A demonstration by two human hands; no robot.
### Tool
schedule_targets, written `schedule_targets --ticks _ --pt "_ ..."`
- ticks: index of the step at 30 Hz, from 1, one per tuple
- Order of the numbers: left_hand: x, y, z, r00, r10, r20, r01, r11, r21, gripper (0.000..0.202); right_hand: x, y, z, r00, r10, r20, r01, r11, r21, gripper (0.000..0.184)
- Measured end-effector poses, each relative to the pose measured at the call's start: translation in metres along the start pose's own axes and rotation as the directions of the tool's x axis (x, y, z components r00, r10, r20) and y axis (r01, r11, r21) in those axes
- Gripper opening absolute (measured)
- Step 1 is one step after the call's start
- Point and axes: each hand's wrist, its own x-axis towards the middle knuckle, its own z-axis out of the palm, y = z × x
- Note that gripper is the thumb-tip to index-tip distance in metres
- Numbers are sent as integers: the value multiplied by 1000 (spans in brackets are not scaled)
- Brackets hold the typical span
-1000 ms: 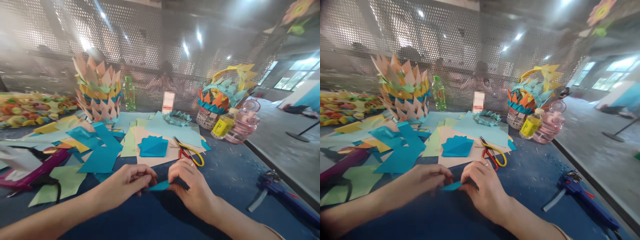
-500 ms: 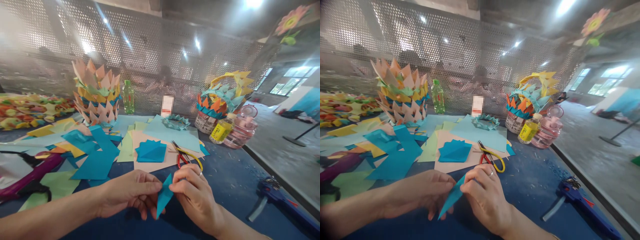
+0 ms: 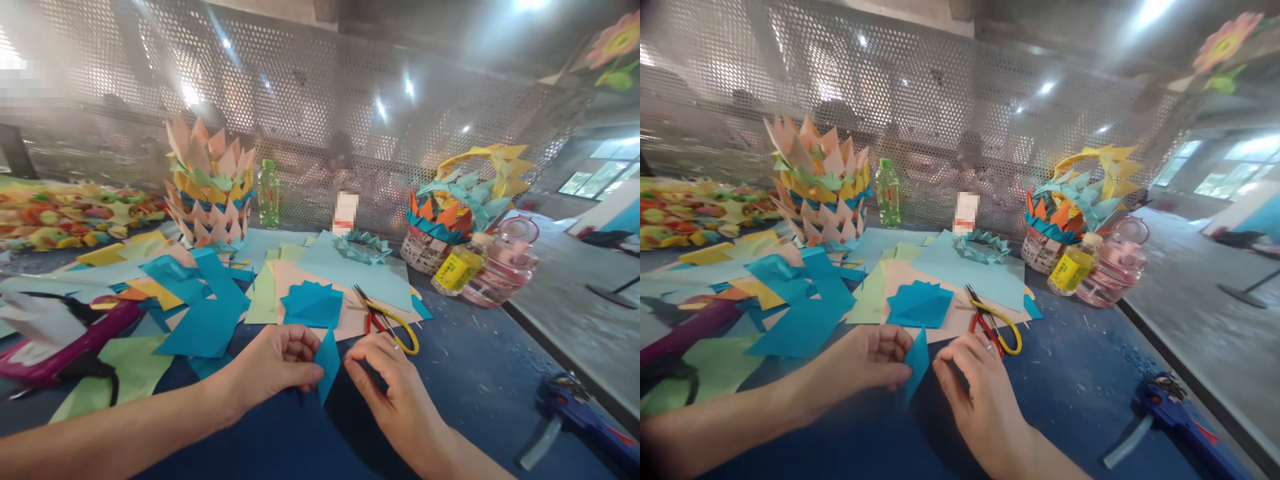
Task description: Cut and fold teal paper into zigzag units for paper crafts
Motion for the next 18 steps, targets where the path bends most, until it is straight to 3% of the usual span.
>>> schedule_targets --ticks 3,14,16,18 --pt "2 -2 -1 1000 9 1 -9 1000 17 29 1 -3 2 992 71 101 -77 995 55 27" --pt "0 -3 3 993 72 96 -81 992 94 23 2 -5 6 941 278 195 -311 935 170 21" --pt "1 -1 0 989 129 71 -139 975 176 24 3 -3 6 944 283 172 -311 934 174 20" --pt "3 2 -8 966 258 3 -243 908 342 21 4 -1 5 948 283 142 -305 937 168 19"
